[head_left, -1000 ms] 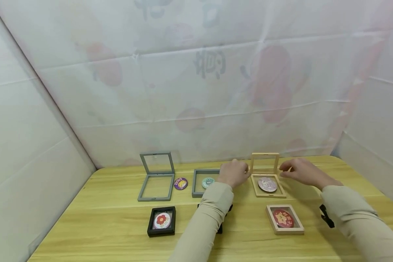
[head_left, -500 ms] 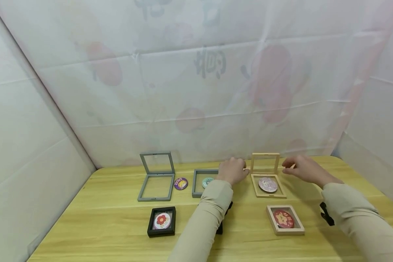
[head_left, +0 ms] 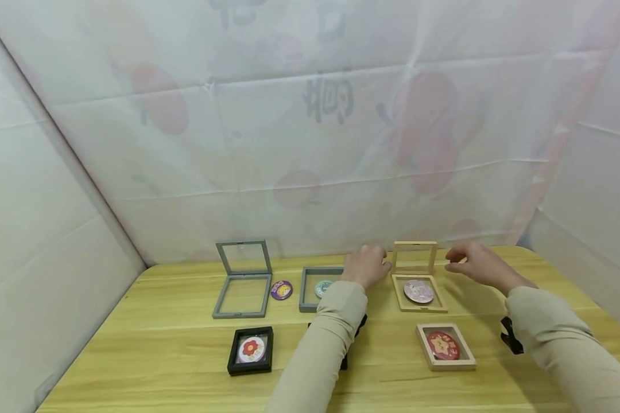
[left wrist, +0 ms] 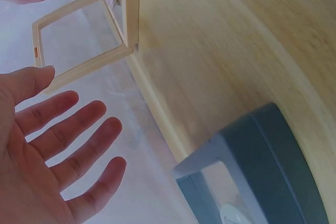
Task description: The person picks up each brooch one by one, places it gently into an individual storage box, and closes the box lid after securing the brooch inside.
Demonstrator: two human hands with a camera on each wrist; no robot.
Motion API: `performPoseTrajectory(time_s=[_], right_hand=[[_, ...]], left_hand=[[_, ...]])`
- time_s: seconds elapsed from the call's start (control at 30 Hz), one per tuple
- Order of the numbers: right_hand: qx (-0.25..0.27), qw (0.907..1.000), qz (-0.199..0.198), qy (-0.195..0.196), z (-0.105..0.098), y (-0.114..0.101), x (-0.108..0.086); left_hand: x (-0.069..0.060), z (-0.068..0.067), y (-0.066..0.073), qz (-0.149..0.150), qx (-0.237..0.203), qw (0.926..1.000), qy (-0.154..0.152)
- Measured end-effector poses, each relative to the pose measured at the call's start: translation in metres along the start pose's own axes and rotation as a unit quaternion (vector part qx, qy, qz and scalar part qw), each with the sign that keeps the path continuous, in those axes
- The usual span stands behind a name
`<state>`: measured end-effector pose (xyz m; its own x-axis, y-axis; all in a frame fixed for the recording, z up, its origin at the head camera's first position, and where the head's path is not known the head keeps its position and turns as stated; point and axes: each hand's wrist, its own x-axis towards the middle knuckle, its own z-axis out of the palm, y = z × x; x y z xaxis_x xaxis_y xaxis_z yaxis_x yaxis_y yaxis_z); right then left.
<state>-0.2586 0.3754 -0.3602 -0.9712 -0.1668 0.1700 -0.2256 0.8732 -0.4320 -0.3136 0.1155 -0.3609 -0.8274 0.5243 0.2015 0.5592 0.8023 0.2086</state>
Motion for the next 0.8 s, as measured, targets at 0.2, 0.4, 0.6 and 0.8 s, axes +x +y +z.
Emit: performPoseTrajectory(time_s=[0.2,0.4,0.6,0.8], right_hand=[[0.012,0.9999,0.005,0.01,0.005,-0.006,0.004],[0.024,0.9995,0.017,0.009,0.01,-0.013,0.008],[0.031,0.9984,0.047,-0.001,0.01,-0.017,0.009],[0.047,0.9974,0.055,0.0,0.009,-0.018,0.008]], left_hand=[[0.0,-0.003,0.0,-0.012,-0.017,0.9998,-0.006],[0.002,-0.003,0.002,-0.013,-0.026,0.9994,-0.016],[0.002,-0.002,0.004,0.002,-0.053,0.9978,-0.041],[0.002,0.001,0.005,0.002,-0.087,0.9942,-0.063]])
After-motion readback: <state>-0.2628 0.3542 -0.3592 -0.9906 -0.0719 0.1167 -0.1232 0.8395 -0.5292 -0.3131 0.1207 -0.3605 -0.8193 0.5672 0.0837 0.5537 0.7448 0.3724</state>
